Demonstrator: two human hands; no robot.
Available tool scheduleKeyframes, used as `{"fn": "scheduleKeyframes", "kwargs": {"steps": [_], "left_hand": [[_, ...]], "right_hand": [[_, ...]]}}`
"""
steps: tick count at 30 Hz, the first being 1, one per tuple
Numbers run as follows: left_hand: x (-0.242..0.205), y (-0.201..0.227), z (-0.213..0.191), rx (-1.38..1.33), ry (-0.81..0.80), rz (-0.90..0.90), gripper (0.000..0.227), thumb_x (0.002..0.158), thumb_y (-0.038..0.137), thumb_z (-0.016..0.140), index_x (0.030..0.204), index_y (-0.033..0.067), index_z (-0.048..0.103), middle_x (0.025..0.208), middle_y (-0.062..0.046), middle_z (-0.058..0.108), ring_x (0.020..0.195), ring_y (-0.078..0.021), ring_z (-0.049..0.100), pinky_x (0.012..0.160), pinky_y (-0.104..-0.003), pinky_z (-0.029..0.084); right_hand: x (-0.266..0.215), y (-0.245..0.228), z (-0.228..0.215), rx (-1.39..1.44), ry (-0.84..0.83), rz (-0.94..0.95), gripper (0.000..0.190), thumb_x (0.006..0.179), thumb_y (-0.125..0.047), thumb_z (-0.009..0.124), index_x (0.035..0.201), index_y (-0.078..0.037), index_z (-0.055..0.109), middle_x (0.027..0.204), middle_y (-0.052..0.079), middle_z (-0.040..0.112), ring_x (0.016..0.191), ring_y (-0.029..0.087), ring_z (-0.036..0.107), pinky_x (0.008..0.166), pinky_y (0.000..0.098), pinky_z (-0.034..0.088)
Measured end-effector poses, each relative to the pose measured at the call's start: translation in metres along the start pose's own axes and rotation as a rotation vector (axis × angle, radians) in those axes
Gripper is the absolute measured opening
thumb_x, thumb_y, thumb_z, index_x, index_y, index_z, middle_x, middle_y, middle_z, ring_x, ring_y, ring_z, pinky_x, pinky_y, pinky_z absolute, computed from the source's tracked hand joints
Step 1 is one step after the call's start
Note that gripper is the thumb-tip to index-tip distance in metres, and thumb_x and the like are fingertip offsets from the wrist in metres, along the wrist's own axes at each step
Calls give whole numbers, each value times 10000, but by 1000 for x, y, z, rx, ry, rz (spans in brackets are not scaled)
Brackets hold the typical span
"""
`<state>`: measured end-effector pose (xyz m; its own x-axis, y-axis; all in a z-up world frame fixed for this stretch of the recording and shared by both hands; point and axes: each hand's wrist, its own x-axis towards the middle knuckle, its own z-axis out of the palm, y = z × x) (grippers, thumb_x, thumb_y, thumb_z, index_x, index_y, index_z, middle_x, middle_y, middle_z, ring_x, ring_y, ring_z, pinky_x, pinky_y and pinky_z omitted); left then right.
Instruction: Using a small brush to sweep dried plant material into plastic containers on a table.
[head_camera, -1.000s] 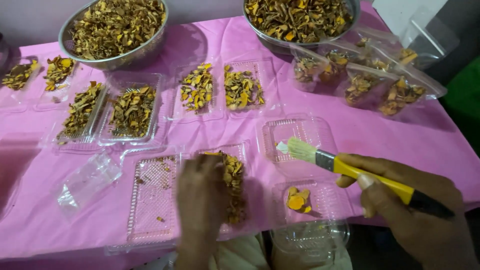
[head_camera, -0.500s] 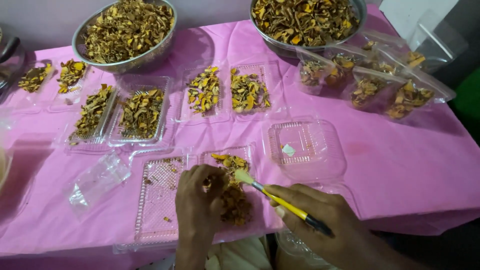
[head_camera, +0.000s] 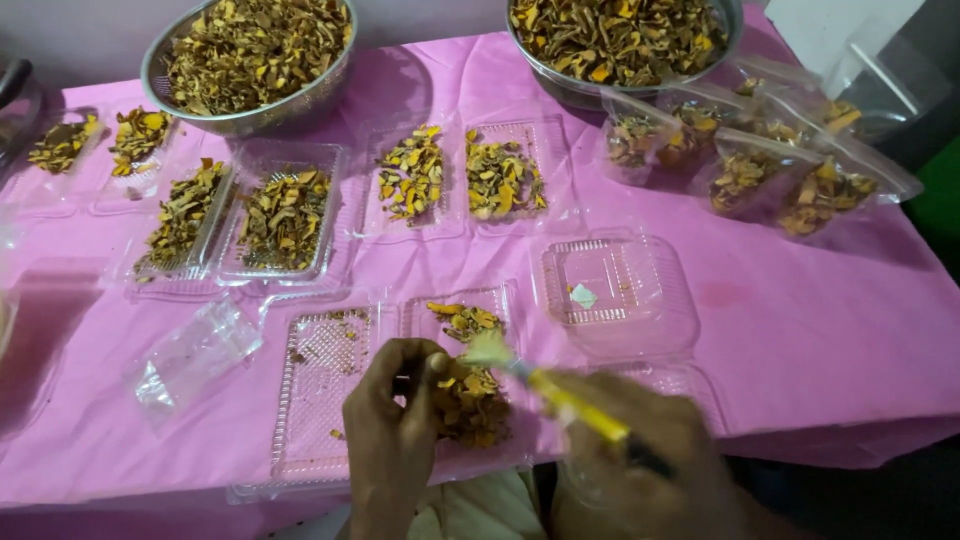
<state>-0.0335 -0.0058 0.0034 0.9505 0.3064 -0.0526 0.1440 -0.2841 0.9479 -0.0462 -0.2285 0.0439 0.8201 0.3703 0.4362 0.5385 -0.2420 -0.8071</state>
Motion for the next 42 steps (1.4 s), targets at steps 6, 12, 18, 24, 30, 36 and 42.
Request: {"fn": "scheduleKeyframes", "kwargs": {"steps": [6,12,18,24,30,36,42], "left_hand": [[-13,10,29,-16,-77,407,439,643,-186,530,930,104,693,913,-62,693,817,-179,706,653,-277,567],[-27,16,87,337,-175,664,287,755,69,707,1001,216,714,935,53,731,899,-205,563,843,-402,375],[29,-10,34,809,74,535,461,687,-25,602,1067,198,737,1075,-60,718,967,-332,591,760,-505,436],[50,-18,39,1117,-47,234,747,833,-12,650,1510,190,405,1210,-143,607,1064,-339,564,880,-482,489],[59,-37,45,1255,15,258,521,748,108,764,1223,158,554,1158,-102,581,1046,-305,561,890,-462,496],[50,-19,35,1029,94,334,194,864,-8,595,1017,111,596,1007,-107,629,937,-319,560,807,-467,478],[37,-25,23,241,11,324,223,823,-19,567,990,113,635,881,-59,699,800,-207,638,679,-352,515]], "right_hand": [[-17,12,-43,-29,95,282,361,904,-204,647,1228,-85,753,993,33,839,746,109,721,636,240,546],[-9,-41,-61,-316,418,492,357,925,-77,558,1220,-31,753,915,67,829,489,161,599,549,261,534],[-18,-30,-61,-290,375,563,367,885,-139,630,1206,-90,800,897,36,873,526,127,621,590,241,546],[-12,-14,-47,-248,217,240,349,856,-136,654,1175,-54,768,1157,55,836,1006,93,795,907,224,594],[-14,-10,-42,-141,138,267,378,871,-179,647,1201,-40,768,1180,66,850,1034,111,815,929,240,594],[-9,-7,-38,-70,91,267,375,874,-188,666,1219,-85,773,1127,45,878,943,96,858,823,224,644],[15,-8,-28,-66,-97,23,418,921,-137,644,1335,-87,678,1126,19,825,935,79,789,825,219,582]]}}
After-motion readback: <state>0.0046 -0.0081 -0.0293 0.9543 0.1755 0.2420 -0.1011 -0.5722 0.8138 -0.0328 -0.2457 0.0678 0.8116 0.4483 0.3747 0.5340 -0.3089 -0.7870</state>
